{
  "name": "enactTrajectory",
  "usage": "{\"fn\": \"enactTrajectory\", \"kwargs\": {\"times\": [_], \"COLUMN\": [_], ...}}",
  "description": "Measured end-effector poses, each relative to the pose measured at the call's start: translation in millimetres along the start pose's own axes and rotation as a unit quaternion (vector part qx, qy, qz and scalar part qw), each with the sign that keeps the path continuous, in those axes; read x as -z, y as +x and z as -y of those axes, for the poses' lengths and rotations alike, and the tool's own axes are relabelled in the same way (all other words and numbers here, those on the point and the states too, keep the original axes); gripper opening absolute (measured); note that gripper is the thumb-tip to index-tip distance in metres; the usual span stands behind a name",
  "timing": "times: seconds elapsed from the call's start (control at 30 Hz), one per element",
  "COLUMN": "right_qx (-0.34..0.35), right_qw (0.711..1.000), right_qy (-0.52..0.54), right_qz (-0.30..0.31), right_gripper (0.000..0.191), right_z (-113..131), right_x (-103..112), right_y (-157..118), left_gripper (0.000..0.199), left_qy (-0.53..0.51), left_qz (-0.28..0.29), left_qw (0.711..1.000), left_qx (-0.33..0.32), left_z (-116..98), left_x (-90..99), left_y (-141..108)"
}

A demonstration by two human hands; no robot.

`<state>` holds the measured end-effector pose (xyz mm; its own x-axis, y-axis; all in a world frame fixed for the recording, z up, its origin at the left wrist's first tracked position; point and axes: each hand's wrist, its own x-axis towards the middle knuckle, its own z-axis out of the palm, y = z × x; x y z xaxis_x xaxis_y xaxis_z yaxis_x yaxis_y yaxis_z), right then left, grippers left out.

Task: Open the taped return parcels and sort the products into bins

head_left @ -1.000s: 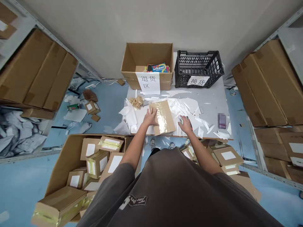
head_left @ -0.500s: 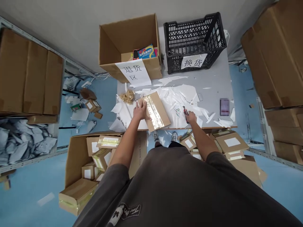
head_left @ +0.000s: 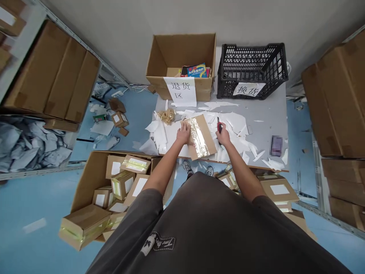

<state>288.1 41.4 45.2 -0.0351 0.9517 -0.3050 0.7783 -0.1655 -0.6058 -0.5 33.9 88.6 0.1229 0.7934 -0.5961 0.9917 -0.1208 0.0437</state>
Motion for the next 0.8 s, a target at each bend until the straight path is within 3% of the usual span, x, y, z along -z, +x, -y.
{"fn": "enactTrajectory", "kwargs": {"times": [0.13,0.23,0.43,0.63,0.8], "right_qx": [0.072,0.038,-0.018,-0.03,-0.077], "right_qw": [0.992,0.984,0.974,0.96,0.956], "right_qy": [-0.046,-0.117,-0.195,-0.237,-0.225], "right_qz": [0.096,0.13,0.115,0.143,0.174], "right_gripper": [0.05,0.043,0.043,0.061,0.042], "right_z": [98.6,140.2,167.1,190.5,189.5], "right_x": [-19.7,-37.3,-52.1,-50.1,-40.2], "right_y": [12.2,14.5,16.9,25.4,10.2], "left_gripper": [0.173,0.17,0.163,0.155,0.155], "left_qy": [-0.035,-0.065,-0.103,-0.095,-0.088], "left_qz": [0.009,0.003,0.001,-0.03,-0.029], "left_qw": [0.999,0.998,0.991,0.992,0.993], "left_qx": [-0.008,-0.027,-0.086,-0.081,-0.075], "left_z": [0.9,8.2,29.8,28.4,28.1], "left_x": [0.0,0.8,-1.3,-8.2,-12.6], "left_y": [-0.5,-4.2,-7.0,-4.5,-2.4]}}
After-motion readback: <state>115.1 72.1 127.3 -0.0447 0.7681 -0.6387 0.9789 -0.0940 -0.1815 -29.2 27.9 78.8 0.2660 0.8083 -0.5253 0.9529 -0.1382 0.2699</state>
